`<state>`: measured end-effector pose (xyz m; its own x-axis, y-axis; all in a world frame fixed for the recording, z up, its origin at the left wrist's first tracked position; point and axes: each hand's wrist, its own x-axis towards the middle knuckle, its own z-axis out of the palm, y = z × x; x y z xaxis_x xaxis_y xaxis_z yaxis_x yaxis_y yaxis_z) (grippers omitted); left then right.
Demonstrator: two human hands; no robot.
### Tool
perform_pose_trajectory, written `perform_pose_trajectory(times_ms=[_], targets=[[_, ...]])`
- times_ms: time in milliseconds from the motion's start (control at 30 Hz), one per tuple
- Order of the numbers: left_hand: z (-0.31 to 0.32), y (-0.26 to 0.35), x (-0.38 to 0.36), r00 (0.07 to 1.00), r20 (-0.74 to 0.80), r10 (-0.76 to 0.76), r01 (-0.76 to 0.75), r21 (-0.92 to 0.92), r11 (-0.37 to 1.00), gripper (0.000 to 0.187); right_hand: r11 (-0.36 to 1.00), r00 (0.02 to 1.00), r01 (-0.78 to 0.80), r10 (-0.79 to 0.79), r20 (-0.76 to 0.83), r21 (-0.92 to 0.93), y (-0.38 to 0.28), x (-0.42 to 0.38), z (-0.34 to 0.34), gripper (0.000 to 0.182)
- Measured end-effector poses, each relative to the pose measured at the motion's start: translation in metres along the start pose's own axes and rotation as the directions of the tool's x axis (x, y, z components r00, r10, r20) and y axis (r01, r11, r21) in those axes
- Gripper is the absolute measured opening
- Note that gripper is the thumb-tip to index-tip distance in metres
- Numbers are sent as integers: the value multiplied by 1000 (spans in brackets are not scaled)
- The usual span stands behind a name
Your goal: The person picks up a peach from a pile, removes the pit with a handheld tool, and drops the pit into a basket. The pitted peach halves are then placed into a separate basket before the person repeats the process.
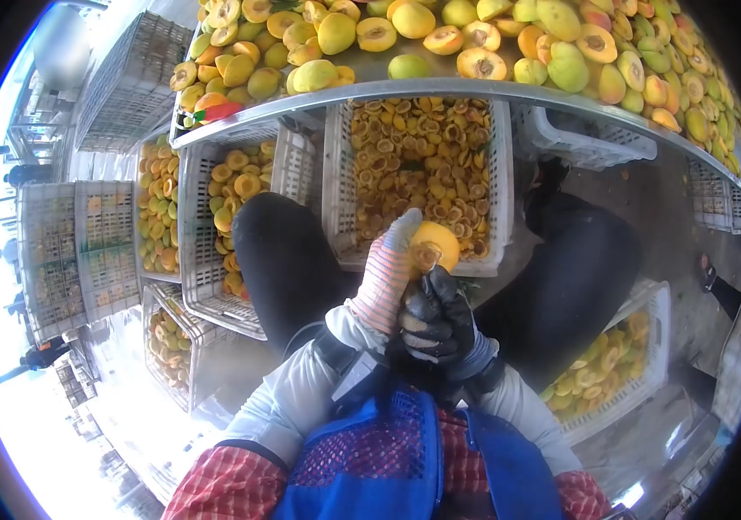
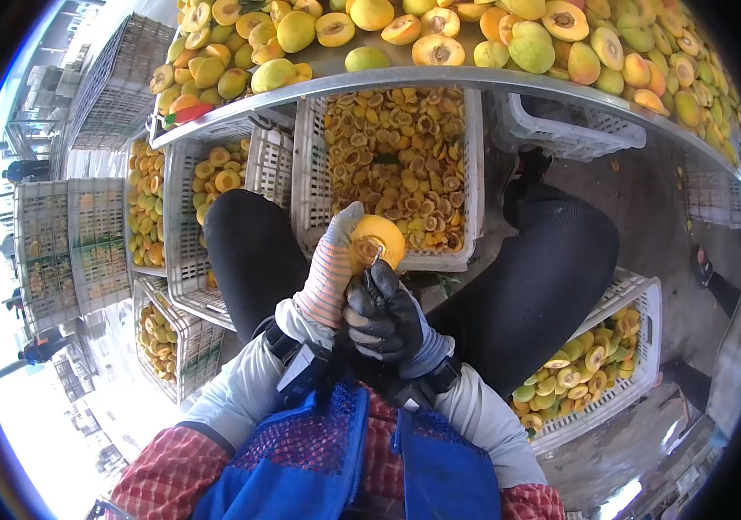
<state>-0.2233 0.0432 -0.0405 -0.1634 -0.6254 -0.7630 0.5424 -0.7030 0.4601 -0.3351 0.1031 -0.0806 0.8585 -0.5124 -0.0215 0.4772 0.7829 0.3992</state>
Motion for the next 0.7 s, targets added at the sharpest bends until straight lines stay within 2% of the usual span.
perform_pose_trajectory(times_ms=[67,100,167,267,300,400,433,533,567,633,700], targets=[[-1,9,-10,994,102,-31,20,107,994,41,998,1000,-1,2,13,-56,1,0,6,48],[-6,15,-10,981,195,8,-54,228,972,44,997,1000,0,1,18,-81,3,-1,10,48],[-12,28,-6,922,384,51,-229,434,872,50,997,995,-52,48,87,48,8,0,15,47],[-14,25,-6,901,434,0,-183,380,907,59,985,975,-90,57,217,146,17,6,16,45],[-9,22,-12,916,401,-24,-114,315,942,61,986,971,-81,46,235,144,20,7,15,45],[-9,5,-6,916,401,32,-83,110,991,60,977,970,-81,31,241,198,21,3,11,44],[-4,-1,-9,955,294,33,-55,65,996,59,967,968,-85,23,250,239,20,3,9,44],[-1,-6,-11,964,242,-113,167,-218,962,56,963,955,-110,33,295,246,12,5,5,42],[-3,-4,-11,904,345,-252,361,-305,881,50,968,954,-104,32,299,229,10,4,3,43],[-9,-5,-4,896,351,-273,386,-311,868,48,974,950,-98,31,311,204,7,7,-2,43],[-1,-4,-3,950,205,-237,288,-272,918,47,976,947,-94,27,320,196,6,8,-6,43]])
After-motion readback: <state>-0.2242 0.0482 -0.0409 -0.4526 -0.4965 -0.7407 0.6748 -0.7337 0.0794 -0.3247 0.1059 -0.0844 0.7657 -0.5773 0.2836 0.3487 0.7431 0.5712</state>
